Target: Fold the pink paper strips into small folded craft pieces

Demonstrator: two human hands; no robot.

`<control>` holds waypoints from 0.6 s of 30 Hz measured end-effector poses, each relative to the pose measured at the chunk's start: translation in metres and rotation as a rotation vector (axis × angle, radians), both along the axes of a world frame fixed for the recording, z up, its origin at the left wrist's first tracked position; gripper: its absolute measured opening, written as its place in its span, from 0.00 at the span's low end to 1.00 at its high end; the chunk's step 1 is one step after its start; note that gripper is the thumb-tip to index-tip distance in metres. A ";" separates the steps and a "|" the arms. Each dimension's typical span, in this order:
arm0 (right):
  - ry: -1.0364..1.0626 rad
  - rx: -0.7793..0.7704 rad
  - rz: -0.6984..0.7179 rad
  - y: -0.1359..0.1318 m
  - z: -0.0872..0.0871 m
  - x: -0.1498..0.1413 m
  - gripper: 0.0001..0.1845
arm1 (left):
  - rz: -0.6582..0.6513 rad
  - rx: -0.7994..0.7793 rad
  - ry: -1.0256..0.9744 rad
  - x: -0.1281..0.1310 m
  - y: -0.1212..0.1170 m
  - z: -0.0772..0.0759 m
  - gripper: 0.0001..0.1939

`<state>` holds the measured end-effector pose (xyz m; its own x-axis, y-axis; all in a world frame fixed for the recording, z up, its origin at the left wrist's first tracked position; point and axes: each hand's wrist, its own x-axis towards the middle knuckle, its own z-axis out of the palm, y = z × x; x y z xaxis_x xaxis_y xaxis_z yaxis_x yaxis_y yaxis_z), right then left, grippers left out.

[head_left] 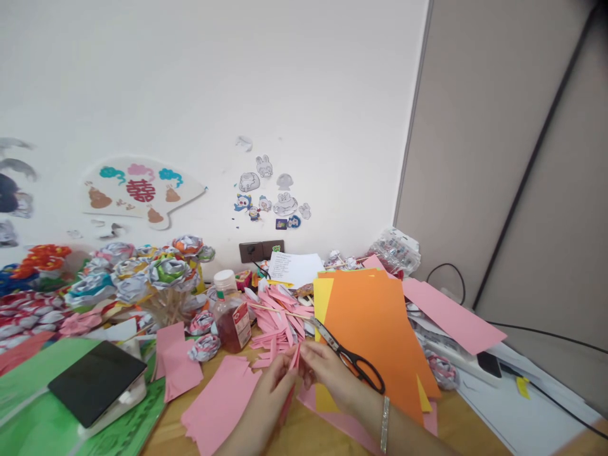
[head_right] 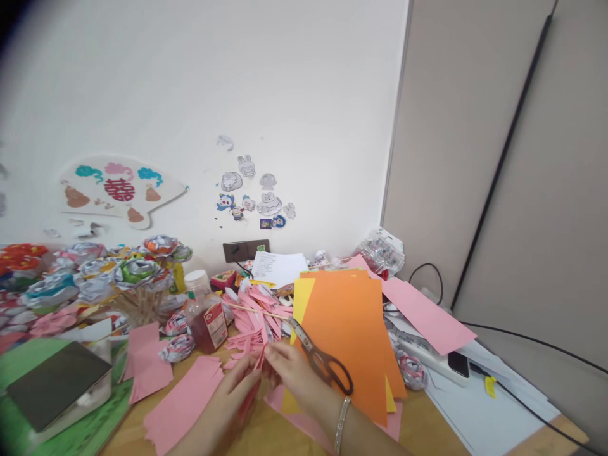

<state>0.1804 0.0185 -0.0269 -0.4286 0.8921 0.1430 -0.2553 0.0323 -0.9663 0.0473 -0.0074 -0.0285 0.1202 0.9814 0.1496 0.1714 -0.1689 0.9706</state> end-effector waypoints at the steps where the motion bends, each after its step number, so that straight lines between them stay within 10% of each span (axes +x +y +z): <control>1: -0.001 0.001 0.004 0.000 0.000 0.000 0.23 | 0.013 -0.009 -0.006 0.000 0.000 -0.002 0.12; 18: 0.044 0.007 0.085 -0.004 -0.001 0.001 0.21 | 0.173 0.055 0.161 -0.002 0.002 0.008 0.18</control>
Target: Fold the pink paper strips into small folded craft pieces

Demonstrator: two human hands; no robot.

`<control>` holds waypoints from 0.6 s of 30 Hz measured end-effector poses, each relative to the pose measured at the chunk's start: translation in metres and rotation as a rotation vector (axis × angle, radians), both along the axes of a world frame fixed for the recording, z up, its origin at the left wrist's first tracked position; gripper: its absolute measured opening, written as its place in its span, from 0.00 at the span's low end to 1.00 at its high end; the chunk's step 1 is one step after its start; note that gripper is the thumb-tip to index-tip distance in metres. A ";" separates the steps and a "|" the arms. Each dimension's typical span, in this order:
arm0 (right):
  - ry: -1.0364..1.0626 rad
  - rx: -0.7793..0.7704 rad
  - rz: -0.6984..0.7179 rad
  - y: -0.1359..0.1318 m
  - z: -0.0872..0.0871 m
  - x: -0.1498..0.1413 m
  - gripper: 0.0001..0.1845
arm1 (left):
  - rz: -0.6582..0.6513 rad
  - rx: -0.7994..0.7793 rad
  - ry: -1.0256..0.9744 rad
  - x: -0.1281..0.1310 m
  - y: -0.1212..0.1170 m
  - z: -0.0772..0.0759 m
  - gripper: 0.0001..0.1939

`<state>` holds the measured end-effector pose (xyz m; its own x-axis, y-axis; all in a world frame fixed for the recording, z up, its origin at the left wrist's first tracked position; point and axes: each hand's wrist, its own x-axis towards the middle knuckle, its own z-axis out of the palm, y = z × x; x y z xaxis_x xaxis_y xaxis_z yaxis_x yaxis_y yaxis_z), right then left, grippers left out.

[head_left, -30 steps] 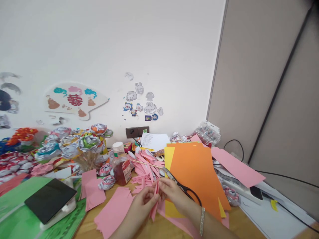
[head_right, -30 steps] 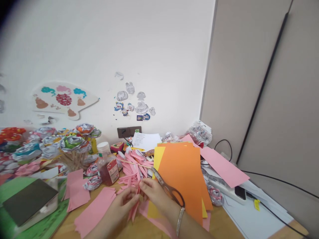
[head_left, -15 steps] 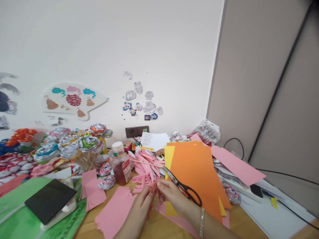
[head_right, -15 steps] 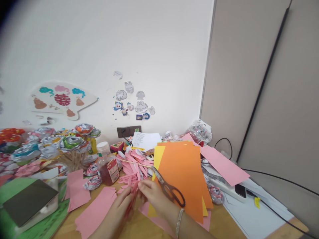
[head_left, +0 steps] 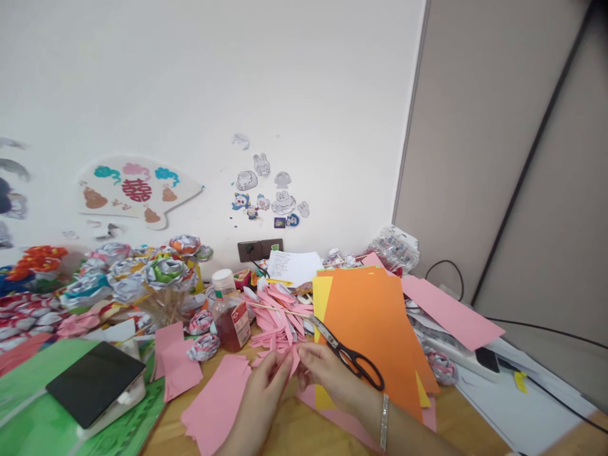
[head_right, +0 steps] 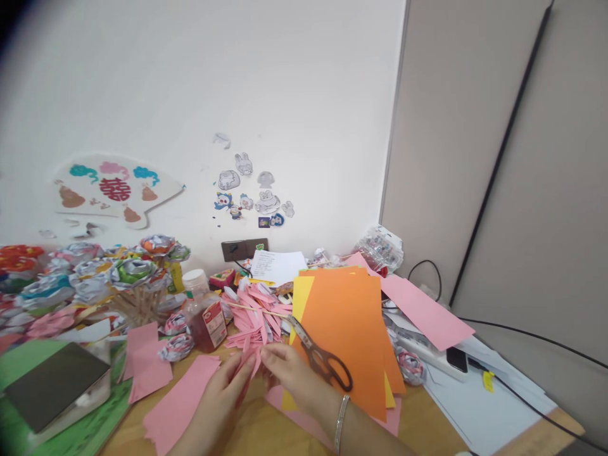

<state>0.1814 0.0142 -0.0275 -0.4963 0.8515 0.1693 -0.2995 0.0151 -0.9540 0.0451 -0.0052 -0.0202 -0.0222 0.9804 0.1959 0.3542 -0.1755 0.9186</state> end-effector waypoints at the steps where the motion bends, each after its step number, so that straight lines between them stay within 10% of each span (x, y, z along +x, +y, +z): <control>1: -0.003 0.003 0.005 0.000 0.000 0.000 0.21 | 0.013 -0.003 -0.003 0.000 0.001 -0.001 0.20; 18: -0.105 0.091 -0.196 0.005 -0.001 0.002 0.17 | -0.146 -0.109 -0.065 0.001 0.001 -0.001 0.19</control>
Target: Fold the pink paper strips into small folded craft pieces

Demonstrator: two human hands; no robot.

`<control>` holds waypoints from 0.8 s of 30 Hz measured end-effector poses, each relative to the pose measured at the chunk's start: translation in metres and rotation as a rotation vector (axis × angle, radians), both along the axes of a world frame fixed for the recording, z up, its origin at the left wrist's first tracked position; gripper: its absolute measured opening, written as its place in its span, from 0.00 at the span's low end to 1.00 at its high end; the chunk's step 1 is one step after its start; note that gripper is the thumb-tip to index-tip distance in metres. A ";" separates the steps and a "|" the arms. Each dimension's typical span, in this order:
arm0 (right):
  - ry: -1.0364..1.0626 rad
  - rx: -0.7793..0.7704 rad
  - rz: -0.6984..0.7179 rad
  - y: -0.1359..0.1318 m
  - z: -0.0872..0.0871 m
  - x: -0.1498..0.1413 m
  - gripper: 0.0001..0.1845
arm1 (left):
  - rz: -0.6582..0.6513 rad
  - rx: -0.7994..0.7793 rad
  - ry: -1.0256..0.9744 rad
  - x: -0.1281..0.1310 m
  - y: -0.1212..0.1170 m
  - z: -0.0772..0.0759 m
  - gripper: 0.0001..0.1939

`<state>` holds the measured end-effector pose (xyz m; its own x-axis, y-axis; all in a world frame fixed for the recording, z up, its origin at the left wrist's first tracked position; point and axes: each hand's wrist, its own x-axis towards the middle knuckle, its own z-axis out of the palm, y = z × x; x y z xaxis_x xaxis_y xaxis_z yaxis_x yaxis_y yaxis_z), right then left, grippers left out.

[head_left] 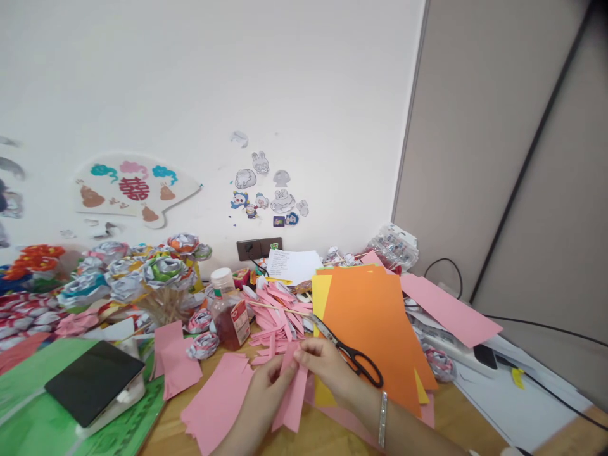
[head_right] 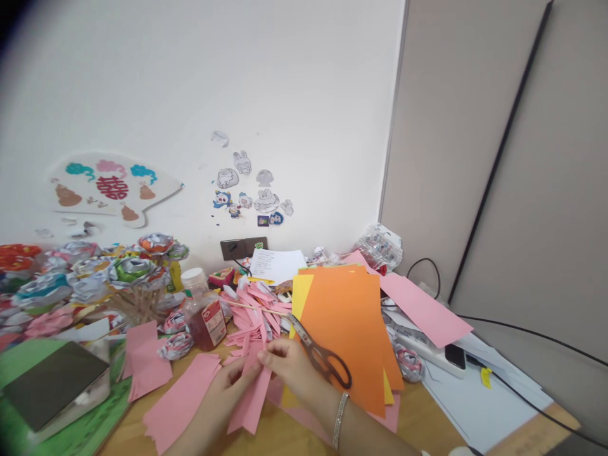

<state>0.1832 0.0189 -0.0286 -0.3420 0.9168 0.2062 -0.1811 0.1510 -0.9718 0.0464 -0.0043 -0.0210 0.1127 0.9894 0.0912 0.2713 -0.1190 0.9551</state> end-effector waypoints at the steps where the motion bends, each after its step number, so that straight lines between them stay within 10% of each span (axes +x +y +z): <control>1: -0.012 -0.001 -0.005 0.000 0.000 0.000 0.17 | -0.011 -0.005 -0.015 0.000 -0.001 0.000 0.18; 12: -0.324 0.202 -0.030 0.006 -0.014 -0.004 0.13 | 0.040 0.189 0.118 -0.008 -0.001 0.017 0.07; 24: -0.256 0.057 0.035 0.004 -0.001 0.004 0.12 | 0.077 0.043 0.032 -0.010 0.005 0.018 0.10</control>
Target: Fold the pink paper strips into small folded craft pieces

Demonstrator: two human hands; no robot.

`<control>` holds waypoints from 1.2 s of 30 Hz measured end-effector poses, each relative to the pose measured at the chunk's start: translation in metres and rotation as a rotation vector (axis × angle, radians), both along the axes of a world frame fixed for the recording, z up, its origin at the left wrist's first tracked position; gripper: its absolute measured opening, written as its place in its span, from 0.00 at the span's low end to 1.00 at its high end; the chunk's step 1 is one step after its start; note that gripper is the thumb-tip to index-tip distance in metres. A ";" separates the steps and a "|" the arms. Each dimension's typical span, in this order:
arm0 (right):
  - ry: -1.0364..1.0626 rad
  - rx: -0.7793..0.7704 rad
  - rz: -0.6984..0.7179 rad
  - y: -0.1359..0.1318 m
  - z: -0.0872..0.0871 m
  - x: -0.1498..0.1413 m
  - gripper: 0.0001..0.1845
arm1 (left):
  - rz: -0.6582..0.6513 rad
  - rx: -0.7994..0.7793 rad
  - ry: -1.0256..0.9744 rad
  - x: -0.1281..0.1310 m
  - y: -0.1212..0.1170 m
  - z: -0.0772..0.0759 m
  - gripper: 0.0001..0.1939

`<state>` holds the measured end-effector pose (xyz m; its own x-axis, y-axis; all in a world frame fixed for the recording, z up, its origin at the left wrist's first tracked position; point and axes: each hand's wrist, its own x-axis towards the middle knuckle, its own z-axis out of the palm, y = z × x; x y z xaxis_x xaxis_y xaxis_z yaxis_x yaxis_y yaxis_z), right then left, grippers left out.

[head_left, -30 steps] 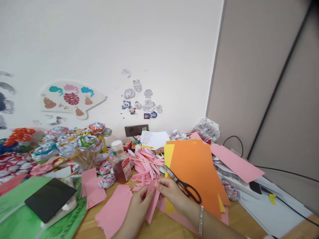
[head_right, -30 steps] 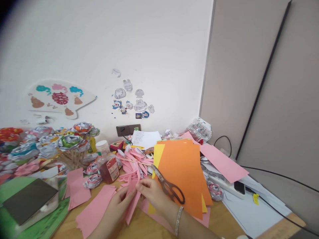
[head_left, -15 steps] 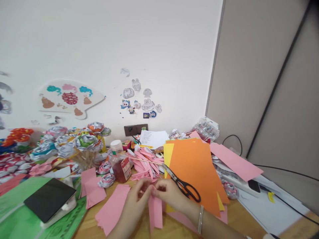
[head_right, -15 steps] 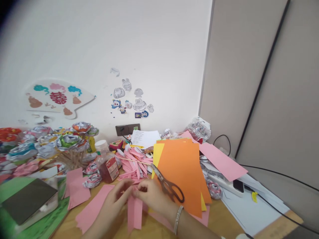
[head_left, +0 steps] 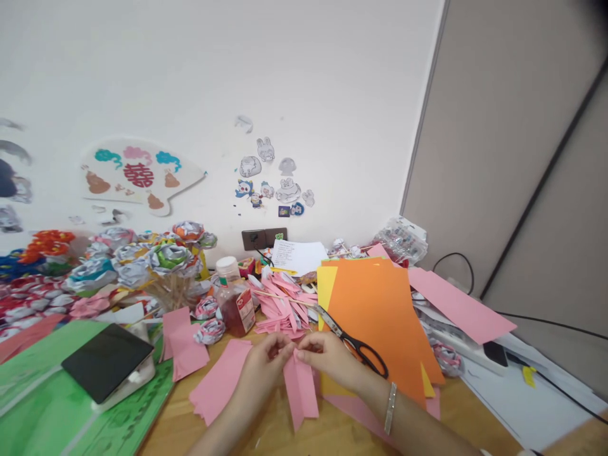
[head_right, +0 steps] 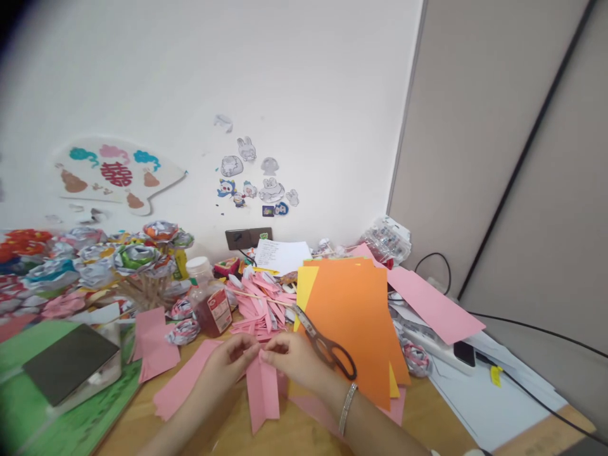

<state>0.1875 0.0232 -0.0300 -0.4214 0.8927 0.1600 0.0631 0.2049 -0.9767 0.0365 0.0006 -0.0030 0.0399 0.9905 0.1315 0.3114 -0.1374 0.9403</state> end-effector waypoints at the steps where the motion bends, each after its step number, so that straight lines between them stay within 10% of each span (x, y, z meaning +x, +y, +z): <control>1: 0.002 0.016 -0.015 0.000 -0.001 -0.001 0.12 | -0.010 -0.014 -0.010 0.000 0.000 0.001 0.10; 36: -0.194 0.146 -0.107 0.000 -0.010 -0.007 0.06 | -0.051 0.055 0.271 -0.007 0.008 -0.015 0.07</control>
